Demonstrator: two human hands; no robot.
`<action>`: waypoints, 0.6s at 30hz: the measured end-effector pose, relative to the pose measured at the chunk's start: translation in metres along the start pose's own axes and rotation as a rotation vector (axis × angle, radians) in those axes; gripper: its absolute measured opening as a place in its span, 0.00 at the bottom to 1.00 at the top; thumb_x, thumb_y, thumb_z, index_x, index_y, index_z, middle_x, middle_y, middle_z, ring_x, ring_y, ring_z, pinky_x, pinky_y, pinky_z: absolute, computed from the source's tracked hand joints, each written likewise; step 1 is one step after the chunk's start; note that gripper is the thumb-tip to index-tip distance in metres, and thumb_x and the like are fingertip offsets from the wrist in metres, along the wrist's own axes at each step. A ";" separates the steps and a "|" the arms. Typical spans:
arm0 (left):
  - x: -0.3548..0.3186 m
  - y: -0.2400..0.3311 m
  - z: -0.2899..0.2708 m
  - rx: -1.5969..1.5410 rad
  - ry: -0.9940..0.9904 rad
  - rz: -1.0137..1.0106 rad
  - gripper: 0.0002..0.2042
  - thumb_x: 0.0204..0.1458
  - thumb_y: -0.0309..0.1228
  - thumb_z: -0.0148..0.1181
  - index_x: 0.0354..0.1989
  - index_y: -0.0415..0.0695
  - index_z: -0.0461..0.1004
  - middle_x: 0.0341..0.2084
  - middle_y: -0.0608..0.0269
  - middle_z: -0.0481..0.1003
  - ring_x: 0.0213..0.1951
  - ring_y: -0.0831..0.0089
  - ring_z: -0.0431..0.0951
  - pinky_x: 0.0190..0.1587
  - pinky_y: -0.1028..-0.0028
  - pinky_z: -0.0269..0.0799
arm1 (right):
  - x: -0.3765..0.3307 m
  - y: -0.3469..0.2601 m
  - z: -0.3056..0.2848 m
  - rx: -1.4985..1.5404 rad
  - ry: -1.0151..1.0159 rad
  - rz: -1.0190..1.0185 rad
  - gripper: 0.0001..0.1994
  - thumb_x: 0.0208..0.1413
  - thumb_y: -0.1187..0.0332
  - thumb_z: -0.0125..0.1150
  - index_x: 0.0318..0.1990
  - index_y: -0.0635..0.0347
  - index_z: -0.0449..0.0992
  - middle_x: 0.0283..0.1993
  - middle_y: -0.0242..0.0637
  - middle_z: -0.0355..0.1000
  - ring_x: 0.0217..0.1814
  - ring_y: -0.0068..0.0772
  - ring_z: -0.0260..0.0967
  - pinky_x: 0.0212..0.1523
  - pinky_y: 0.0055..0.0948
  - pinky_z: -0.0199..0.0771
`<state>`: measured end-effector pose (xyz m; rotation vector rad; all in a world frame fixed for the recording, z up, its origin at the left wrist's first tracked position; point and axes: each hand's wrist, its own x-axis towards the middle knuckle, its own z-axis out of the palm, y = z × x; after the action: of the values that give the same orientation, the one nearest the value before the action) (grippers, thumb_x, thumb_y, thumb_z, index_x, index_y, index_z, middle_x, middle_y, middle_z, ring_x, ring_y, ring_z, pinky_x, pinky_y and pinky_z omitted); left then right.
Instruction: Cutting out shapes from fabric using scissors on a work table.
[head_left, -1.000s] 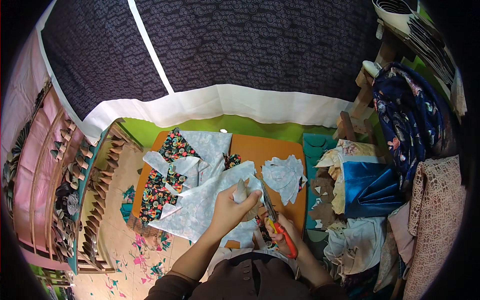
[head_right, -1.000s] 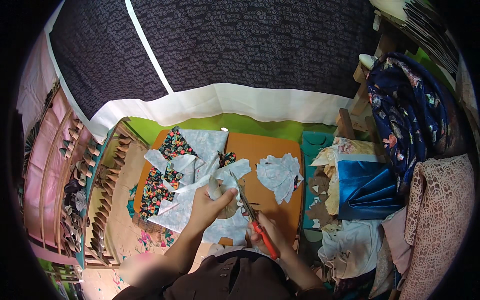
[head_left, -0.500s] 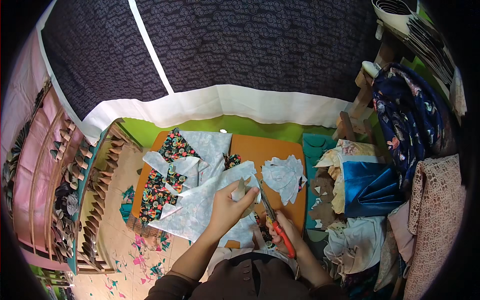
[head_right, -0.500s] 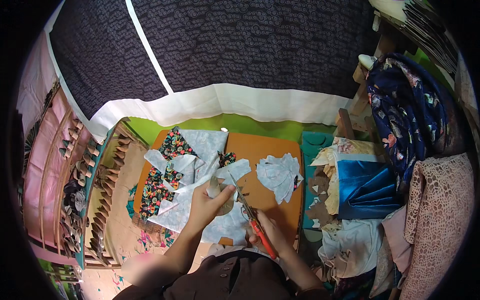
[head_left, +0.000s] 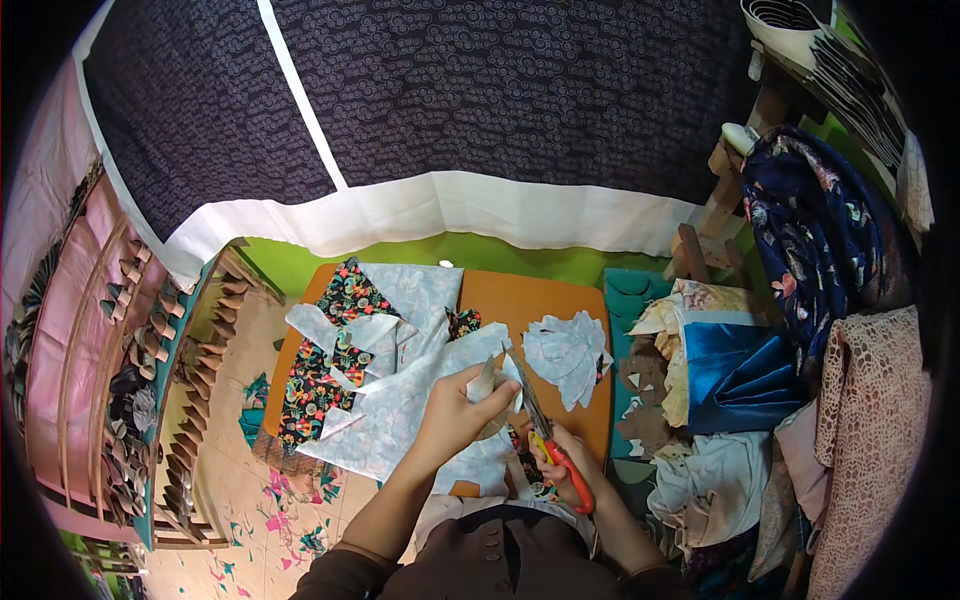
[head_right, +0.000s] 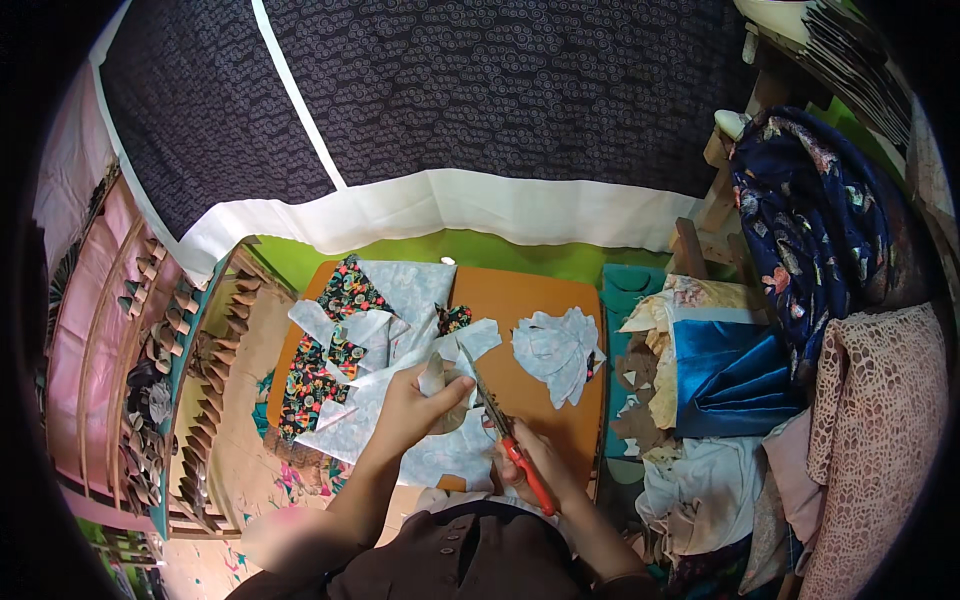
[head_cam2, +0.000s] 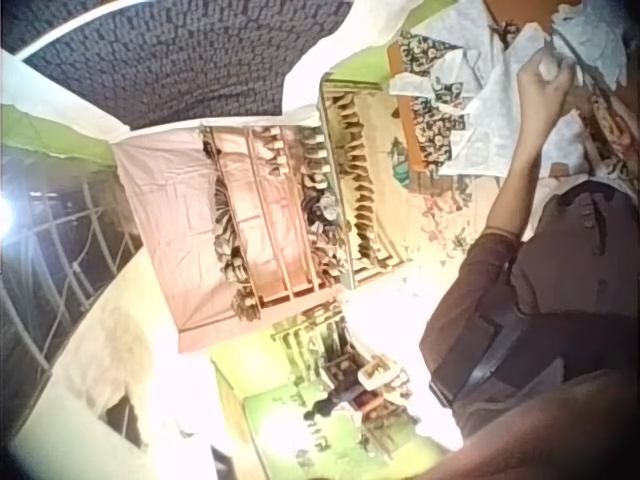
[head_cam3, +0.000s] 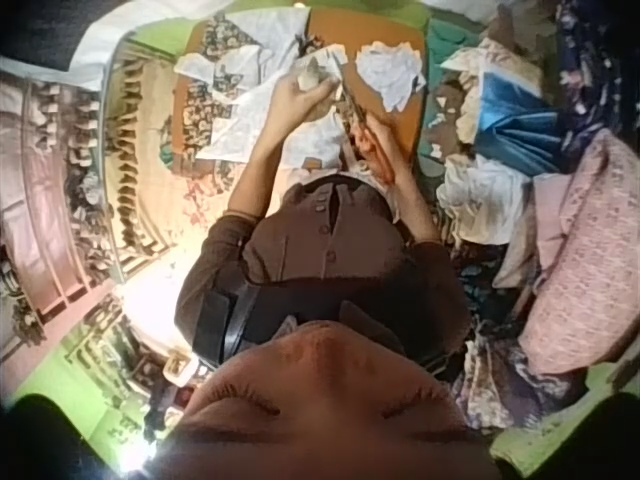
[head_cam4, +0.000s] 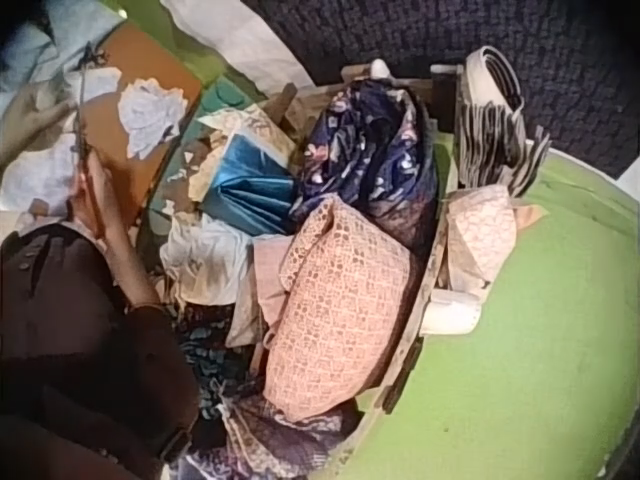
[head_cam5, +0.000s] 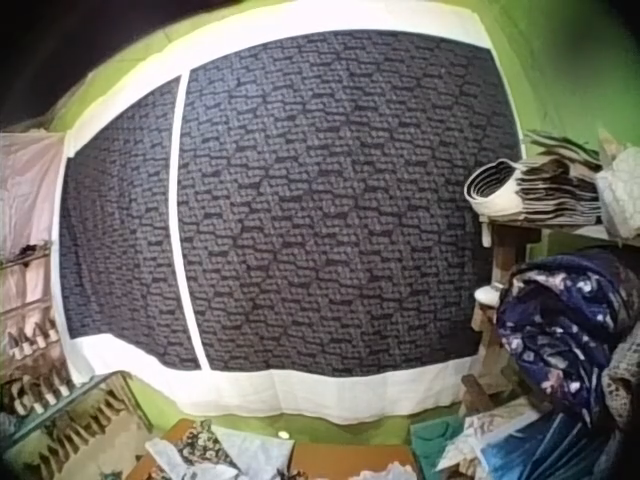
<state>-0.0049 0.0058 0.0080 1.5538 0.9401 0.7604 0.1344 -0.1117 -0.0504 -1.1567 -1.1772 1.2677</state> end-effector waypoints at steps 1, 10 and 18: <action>0.000 0.001 -0.001 0.000 0.000 0.002 0.10 0.45 0.33 0.58 0.26 0.36 0.72 0.16 0.66 0.72 0.21 0.85 0.66 0.24 0.80 0.63 | 0.000 0.003 -0.001 -0.028 0.012 0.028 0.33 0.47 0.42 0.48 0.47 0.66 0.61 0.21 0.29 0.59 0.22 0.20 0.58 0.26 0.22 0.61; 0.002 0.003 -0.014 0.049 -0.044 -0.034 0.09 0.44 0.32 0.58 0.26 0.37 0.72 0.16 0.67 0.71 0.21 0.85 0.66 0.24 0.80 0.63 | 0.002 0.001 -0.001 0.077 -0.002 0.128 0.27 0.48 0.52 0.55 0.46 0.66 0.62 0.22 0.27 0.59 0.23 0.18 0.57 0.26 0.20 0.61; 0.005 -0.002 -0.022 0.076 -0.086 0.001 0.09 0.44 0.32 0.58 0.27 0.37 0.72 0.17 0.65 0.71 0.21 0.84 0.65 0.24 0.80 0.63 | 0.000 0.000 0.008 0.040 -0.009 0.031 0.22 0.51 0.57 0.54 0.47 0.64 0.61 0.21 0.26 0.56 0.23 0.16 0.54 0.26 0.18 0.59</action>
<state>-0.0219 0.0207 0.0097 1.6399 0.9138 0.6606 0.1261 -0.1120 -0.0498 -1.1448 -1.1397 1.3151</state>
